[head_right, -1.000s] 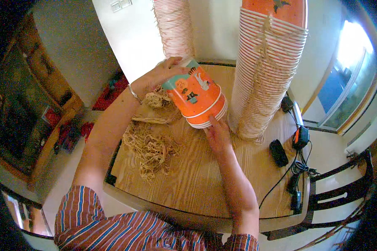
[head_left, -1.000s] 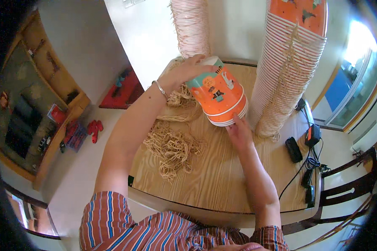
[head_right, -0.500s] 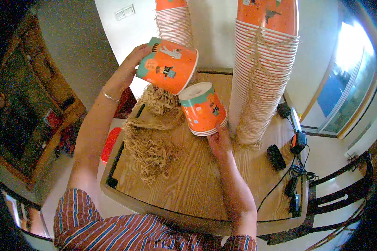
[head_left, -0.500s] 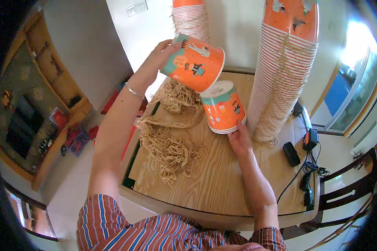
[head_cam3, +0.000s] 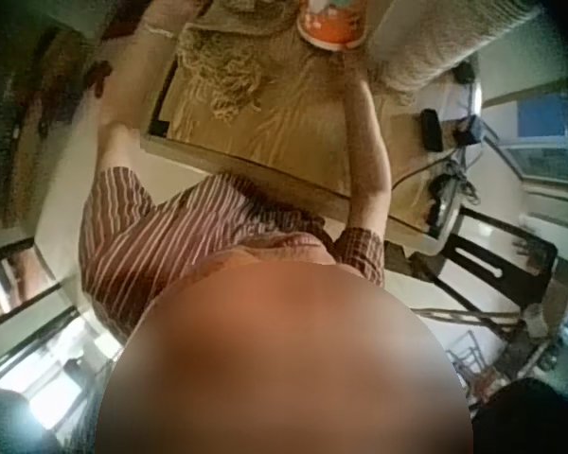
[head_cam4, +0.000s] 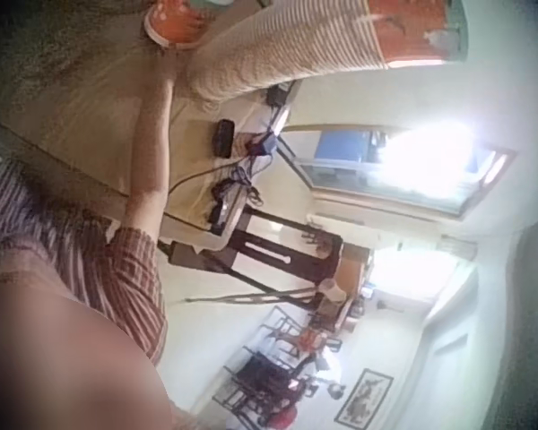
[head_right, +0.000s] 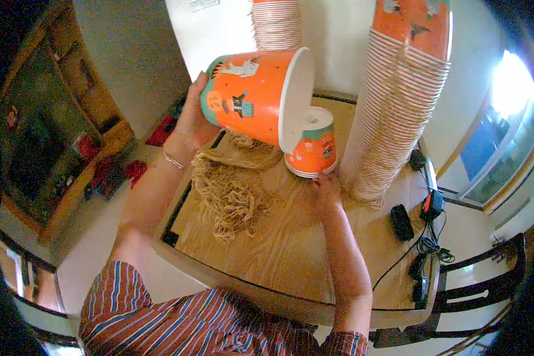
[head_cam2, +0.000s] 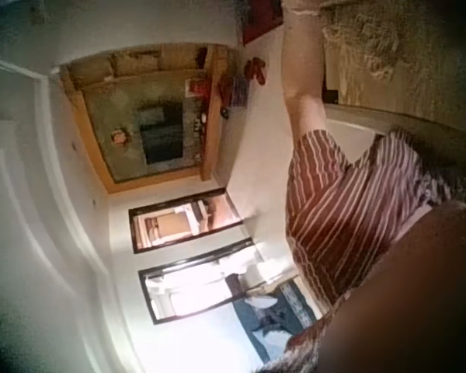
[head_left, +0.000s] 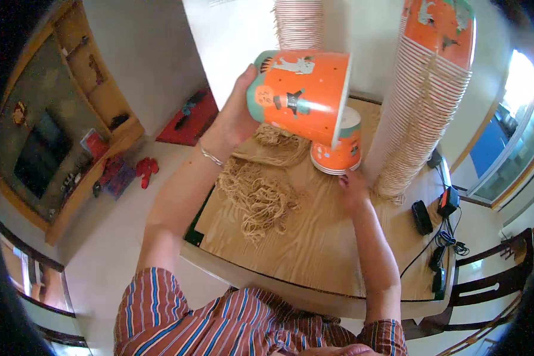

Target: Tying strings around the rims of paper buckets.

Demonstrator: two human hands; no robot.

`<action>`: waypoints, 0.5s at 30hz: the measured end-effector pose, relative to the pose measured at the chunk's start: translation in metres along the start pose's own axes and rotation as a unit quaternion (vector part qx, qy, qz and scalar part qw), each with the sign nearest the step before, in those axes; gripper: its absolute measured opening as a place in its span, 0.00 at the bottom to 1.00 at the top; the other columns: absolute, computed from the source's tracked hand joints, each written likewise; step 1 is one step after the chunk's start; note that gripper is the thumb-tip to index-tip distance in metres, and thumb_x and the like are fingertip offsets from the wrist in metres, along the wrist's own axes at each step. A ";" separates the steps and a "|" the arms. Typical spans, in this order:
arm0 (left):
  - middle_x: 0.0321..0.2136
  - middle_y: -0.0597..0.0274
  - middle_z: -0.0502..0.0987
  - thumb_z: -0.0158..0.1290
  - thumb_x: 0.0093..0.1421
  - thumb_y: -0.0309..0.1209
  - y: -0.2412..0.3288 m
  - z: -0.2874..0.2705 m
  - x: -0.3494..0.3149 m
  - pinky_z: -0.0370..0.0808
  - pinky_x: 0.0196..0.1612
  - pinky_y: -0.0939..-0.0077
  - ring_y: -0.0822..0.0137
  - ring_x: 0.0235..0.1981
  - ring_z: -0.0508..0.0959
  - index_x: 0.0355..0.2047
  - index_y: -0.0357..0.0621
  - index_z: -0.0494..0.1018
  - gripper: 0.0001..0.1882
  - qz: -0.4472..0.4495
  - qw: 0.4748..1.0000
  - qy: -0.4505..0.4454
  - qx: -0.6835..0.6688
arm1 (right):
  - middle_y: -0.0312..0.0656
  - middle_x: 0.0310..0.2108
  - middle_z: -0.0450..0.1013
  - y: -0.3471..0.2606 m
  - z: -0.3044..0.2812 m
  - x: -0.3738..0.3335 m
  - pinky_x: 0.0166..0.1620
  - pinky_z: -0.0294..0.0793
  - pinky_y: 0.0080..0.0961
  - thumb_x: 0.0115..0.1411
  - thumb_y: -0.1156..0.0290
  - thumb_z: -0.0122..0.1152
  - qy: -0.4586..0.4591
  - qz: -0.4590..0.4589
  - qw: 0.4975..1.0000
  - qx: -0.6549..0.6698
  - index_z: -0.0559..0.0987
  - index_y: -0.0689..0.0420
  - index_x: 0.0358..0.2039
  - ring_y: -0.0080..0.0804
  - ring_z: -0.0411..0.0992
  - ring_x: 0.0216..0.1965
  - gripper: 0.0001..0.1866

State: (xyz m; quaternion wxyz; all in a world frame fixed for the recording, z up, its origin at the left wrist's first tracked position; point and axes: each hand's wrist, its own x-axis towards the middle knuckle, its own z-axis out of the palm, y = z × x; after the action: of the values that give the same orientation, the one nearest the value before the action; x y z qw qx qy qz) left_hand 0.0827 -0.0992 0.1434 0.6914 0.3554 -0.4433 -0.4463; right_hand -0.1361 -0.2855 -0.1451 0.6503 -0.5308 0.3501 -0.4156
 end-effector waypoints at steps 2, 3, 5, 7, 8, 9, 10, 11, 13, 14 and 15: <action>0.58 0.64 0.66 0.39 0.62 0.61 -0.010 -0.001 -0.009 0.59 0.62 0.62 0.64 0.59 0.65 0.60 0.48 0.60 0.36 -0.005 0.999 -0.007 -0.054 | 0.32 0.36 0.70 -0.010 0.007 -0.005 0.46 0.69 0.27 0.59 0.65 0.56 0.030 0.086 0.993 0.072 0.71 0.53 0.47 0.24 0.67 0.35 0.15; 0.59 0.64 0.65 0.39 0.61 0.61 -0.017 -0.007 -0.014 0.59 0.62 0.61 0.63 0.59 0.64 0.61 0.50 0.60 0.36 -0.008 0.997 -0.017 -0.077 | 0.33 0.38 0.70 -0.017 0.010 -0.015 0.46 0.68 0.25 0.59 0.65 0.56 0.039 0.066 0.996 0.047 0.71 0.55 0.48 0.24 0.67 0.36 0.16; 0.58 0.64 0.66 0.39 0.60 0.62 -0.024 0.001 -0.027 0.61 0.60 0.54 0.61 0.58 0.66 0.59 0.51 0.62 0.36 -0.031 0.993 -0.003 -0.114 | 0.34 0.39 0.71 -0.040 0.011 -0.035 0.46 0.68 0.23 0.59 0.65 0.57 0.051 0.048 0.997 0.020 0.71 0.57 0.48 0.23 0.67 0.38 0.18; 0.59 0.63 0.65 0.40 0.60 0.62 -0.031 0.001 -0.039 0.60 0.61 0.52 0.60 0.59 0.65 0.60 0.52 0.61 0.37 -0.025 0.991 -0.010 -0.128 | 0.37 0.45 0.71 -0.061 0.014 -0.052 0.47 0.65 0.23 0.61 0.62 0.54 0.088 0.018 0.986 -0.138 0.70 0.58 0.53 0.26 0.66 0.42 0.21; 0.60 0.63 0.64 0.40 0.60 0.63 -0.036 0.000 -0.044 0.60 0.61 0.54 0.61 0.60 0.64 0.61 0.52 0.59 0.37 -0.039 0.987 -0.024 -0.157 | 0.37 0.45 0.71 -0.065 0.013 -0.058 0.47 0.65 0.23 0.61 0.62 0.54 0.087 0.021 0.986 -0.140 0.70 0.58 0.53 0.26 0.66 0.42 0.21; 0.61 0.63 0.62 0.39 0.59 0.63 -0.042 -0.001 -0.049 0.59 0.61 0.56 0.61 0.61 0.63 0.62 0.52 0.58 0.38 -0.052 0.980 -0.037 -0.186 | 0.38 0.45 0.71 -0.067 0.012 -0.063 0.47 0.66 0.23 0.63 0.60 0.52 0.053 -0.023 0.997 -0.043 0.71 0.59 0.52 0.27 0.67 0.42 0.21; 0.61 0.63 0.62 0.39 0.59 0.63 -0.048 -0.003 -0.053 0.59 0.61 0.56 0.61 0.61 0.63 0.62 0.52 0.58 0.38 -0.053 0.980 -0.035 -0.187 | 0.38 0.45 0.72 -0.071 0.012 -0.067 0.47 0.66 0.24 0.64 0.58 0.50 0.018 -0.068 0.996 0.055 0.71 0.60 0.52 0.28 0.68 0.42 0.22; 0.61 0.63 0.62 0.40 0.59 0.63 -0.057 -0.007 -0.059 0.59 0.62 0.55 0.61 0.61 0.63 0.62 0.52 0.57 0.39 -0.053 0.976 -0.042 -0.209 | 0.38 0.45 0.72 -0.087 0.016 -0.076 0.47 0.66 0.24 0.64 0.58 0.50 0.015 -0.064 0.996 0.054 0.71 0.60 0.52 0.28 0.68 0.42 0.22; 0.62 0.63 0.61 0.41 0.58 0.64 -0.068 -0.013 -0.073 0.59 0.62 0.53 0.60 0.61 0.62 0.63 0.52 0.56 0.40 -0.067 0.962 -0.072 -0.256 | 0.39 0.46 0.72 -0.130 0.028 -0.102 0.49 0.67 0.26 0.66 0.53 0.44 -0.127 -0.087 0.984 0.092 0.71 0.61 0.52 0.29 0.69 0.45 0.25; 0.62 0.63 0.61 0.41 0.58 0.64 -0.073 -0.012 -0.078 0.59 0.62 0.53 0.60 0.61 0.62 0.63 0.52 0.56 0.40 -0.072 0.960 -0.070 -0.261 | 0.39 0.46 0.72 -0.140 0.029 -0.110 0.49 0.67 0.26 0.66 0.53 0.44 -0.124 -0.082 0.985 0.090 0.71 0.61 0.52 0.29 0.69 0.45 0.25; 0.62 0.63 0.61 0.41 0.58 0.64 -0.078 -0.010 -0.082 0.59 0.61 0.53 0.60 0.61 0.63 0.63 0.52 0.56 0.40 -0.078 0.956 -0.057 -0.276 | 0.40 0.46 0.72 -0.148 0.030 -0.116 0.49 0.67 0.27 0.67 0.52 0.43 -0.123 -0.095 0.983 0.099 0.71 0.61 0.52 0.29 0.69 0.46 0.25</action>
State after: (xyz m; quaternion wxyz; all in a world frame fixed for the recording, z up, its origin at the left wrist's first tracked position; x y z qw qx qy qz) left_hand 0.0518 -0.0485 0.0464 0.6993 0.1577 -0.3127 -0.6232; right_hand -0.1814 -0.1807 0.0076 0.6955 -0.5415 0.1723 -0.4398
